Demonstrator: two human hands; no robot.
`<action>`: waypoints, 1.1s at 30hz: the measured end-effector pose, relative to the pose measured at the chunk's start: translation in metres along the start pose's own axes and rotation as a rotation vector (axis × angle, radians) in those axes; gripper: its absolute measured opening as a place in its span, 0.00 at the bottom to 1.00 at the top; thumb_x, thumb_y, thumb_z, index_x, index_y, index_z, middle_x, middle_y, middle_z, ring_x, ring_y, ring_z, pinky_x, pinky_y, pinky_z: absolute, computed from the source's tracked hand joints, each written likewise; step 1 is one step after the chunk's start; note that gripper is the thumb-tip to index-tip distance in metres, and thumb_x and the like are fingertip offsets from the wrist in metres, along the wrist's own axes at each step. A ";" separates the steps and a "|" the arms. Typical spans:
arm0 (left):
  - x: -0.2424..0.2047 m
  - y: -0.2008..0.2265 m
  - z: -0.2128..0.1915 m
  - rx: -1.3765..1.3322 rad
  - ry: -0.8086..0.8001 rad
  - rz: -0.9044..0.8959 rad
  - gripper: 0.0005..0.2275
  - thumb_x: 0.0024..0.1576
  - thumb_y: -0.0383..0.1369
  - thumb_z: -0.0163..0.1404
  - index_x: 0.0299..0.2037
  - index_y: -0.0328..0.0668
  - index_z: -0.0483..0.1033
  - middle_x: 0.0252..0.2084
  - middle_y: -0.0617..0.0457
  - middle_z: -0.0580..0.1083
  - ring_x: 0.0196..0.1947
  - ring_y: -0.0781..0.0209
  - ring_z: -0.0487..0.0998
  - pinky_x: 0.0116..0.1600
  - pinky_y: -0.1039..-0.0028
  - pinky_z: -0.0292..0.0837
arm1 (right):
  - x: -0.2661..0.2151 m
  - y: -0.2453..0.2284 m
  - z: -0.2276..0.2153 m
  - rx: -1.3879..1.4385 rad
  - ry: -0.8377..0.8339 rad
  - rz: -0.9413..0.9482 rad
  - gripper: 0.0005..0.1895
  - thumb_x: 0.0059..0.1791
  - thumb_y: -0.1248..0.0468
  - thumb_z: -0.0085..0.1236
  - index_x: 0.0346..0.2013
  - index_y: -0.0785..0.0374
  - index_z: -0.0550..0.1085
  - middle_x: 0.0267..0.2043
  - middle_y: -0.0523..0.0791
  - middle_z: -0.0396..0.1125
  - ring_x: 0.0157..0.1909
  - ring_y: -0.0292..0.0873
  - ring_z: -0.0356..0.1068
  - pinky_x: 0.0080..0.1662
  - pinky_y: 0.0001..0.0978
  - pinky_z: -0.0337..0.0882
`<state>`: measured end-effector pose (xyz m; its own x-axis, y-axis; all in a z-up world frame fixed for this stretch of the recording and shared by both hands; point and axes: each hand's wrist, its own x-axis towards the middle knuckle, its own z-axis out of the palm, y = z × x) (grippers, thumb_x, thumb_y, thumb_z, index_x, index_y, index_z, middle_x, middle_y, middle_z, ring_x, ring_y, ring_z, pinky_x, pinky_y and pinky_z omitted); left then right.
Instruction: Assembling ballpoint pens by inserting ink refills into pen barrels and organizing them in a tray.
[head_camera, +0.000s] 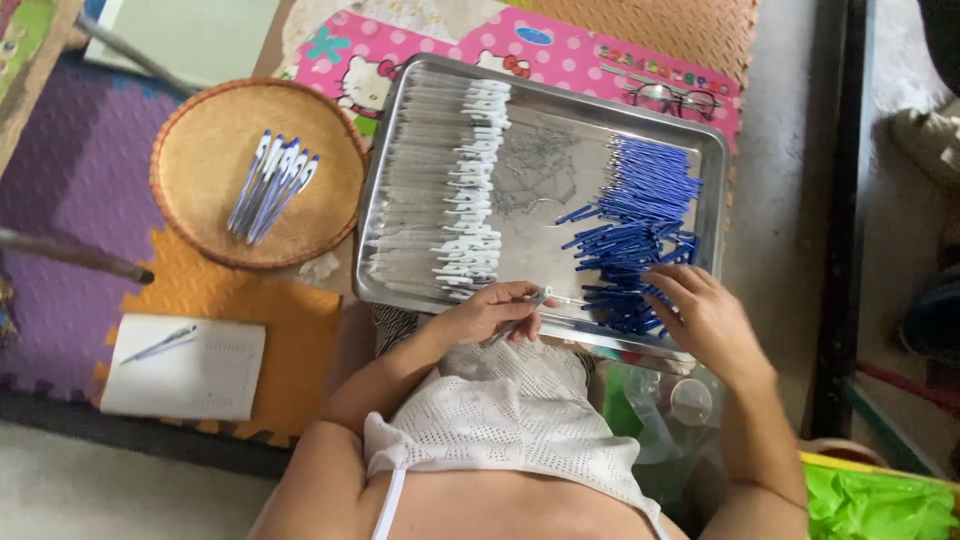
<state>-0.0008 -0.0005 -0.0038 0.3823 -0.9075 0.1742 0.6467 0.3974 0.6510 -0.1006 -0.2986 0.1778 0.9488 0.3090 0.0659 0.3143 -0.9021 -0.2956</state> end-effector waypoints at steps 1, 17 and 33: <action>0.002 -0.007 -0.007 -0.038 0.004 0.030 0.14 0.71 0.28 0.43 0.64 0.33 0.70 0.32 0.39 0.79 0.27 0.63 0.77 0.31 0.80 0.71 | 0.006 0.016 0.024 -0.105 0.118 -0.023 0.11 0.52 0.67 0.62 0.49 0.60 0.78 0.48 0.47 0.73 0.51 0.53 0.76 0.47 0.42 0.75; 0.000 -0.011 -0.011 -0.020 0.048 0.015 0.14 0.70 0.29 0.44 0.63 0.30 0.70 0.32 0.36 0.79 0.27 0.60 0.77 0.31 0.77 0.72 | 0.010 0.066 0.093 -0.542 0.240 0.073 0.07 0.51 0.61 0.61 0.44 0.49 0.79 0.44 0.39 0.73 0.42 0.44 0.77 0.44 0.35 0.74; -0.002 -0.009 -0.007 0.003 0.059 0.005 0.15 0.70 0.31 0.44 0.63 0.31 0.71 0.32 0.38 0.79 0.28 0.62 0.78 0.32 0.78 0.73 | 0.044 0.091 0.101 -0.619 0.214 -0.048 0.05 0.53 0.62 0.55 0.43 0.49 0.77 0.43 0.40 0.69 0.49 0.45 0.73 0.49 0.35 0.71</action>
<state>-0.0028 -0.0014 -0.0153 0.4238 -0.8958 0.1342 0.6424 0.4017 0.6527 -0.0334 -0.3368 0.0577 0.8983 0.3444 0.2728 0.2563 -0.9151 0.3114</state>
